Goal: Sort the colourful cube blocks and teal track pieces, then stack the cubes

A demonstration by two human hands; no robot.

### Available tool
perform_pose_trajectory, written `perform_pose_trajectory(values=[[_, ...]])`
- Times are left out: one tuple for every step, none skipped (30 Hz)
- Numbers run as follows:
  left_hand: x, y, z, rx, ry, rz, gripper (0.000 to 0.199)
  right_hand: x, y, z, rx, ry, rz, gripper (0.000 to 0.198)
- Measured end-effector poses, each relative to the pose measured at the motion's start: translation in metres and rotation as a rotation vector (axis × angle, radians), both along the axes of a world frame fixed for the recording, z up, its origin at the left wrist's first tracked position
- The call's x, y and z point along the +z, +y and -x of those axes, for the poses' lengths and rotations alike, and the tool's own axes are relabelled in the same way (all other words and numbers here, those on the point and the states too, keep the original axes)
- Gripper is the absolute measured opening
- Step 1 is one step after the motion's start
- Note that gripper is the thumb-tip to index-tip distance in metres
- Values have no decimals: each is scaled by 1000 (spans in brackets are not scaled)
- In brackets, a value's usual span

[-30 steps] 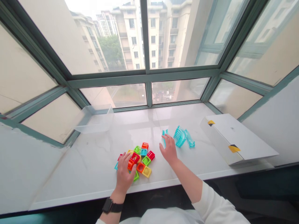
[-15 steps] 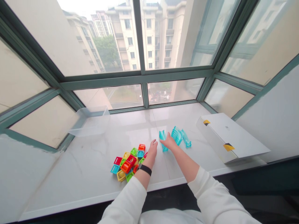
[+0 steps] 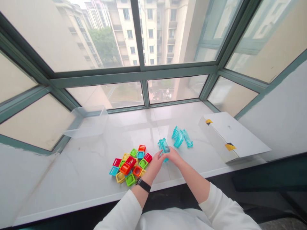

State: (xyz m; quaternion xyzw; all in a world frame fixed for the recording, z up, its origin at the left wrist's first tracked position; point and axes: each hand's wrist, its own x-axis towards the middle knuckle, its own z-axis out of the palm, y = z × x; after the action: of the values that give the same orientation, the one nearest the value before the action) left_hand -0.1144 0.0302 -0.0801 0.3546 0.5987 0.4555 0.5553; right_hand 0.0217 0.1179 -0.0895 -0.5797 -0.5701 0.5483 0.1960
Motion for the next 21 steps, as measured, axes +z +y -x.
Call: perform_pose_trajectory(values=[[-2, -11, 2, -14, 85, 8, 71, -2, -10, 0, -4, 24, 20, 58], [-5, -21, 4, -25, 167, 11, 72, -3, -20, 1, -5, 42, 38, 54], [-8, -32, 6, -30, 242, 14, 71, -5, -29, 2, -5, 58, 55, 50], [-12, -41, 7, -31, 301, 21, 71, -7, -37, 4, -6, 71, 69, 48], [-15, -50, 8, -30, 349, 30, 71, -8, -44, 5, -5, 81, 81, 46], [-19, -58, 8, -32, 386, 36, 71, -9, -50, 6, -5, 84, 88, 46], [-22, -64, 7, -37, 415, 38, 73, -9, -54, 7, -3, 82, 89, 46], [-25, -70, 7, -43, 440, 33, 76, -9, -56, 6, -2, 72, 85, 47], [-27, -74, 6, -50, 462, 22, 79, -8, -57, 4, 0, 56, 73, 47], [-28, -77, 6, -56, 482, 7, 83, -7, -58, 2, 4, 34, 55, 48], [-29, -79, 5, -62, 501, -10, 85, -5, -57, -1, 11, 6, 31, 47], [-30, -81, 5, -68, 519, -26, 87, -2, -56, -5, 18, -25, 3, 46], [-30, -82, 4, -73, 535, -41, 88, 0, -56, -9, 24, -53, -25, 44], [-30, -82, 4, -76, 546, -57, 89, 3, -55, -12, 35, -82, -57, 41], [-29, -82, 4, -77, 555, -72, 90, 6, -55, -15, 56, -114, -93, 37], [-28, -82, 4, -75, 563, -86, 91, 8, -55, -16, 85, -151, -129, 33], [-27, -82, 3, -71, 570, -98, 92, 10, -56, -17, 120, -188, -161, 30], [-25, -82, 3, -65, 576, -109, 94, 11, -57, -17, 154, -223, -186, 28], [-24, -82, 3, -59, 582, -117, 96, 11, -58, -16, 183, -253, -203, 27], [-22, -82, 3, -52, 588, -121, 97, 10, -60, -16, 199, -273, -211, 27], [-20, -82, 2, -45, 590, -120, 98, 8, -60, -15, 199, -280, -212, 29]])
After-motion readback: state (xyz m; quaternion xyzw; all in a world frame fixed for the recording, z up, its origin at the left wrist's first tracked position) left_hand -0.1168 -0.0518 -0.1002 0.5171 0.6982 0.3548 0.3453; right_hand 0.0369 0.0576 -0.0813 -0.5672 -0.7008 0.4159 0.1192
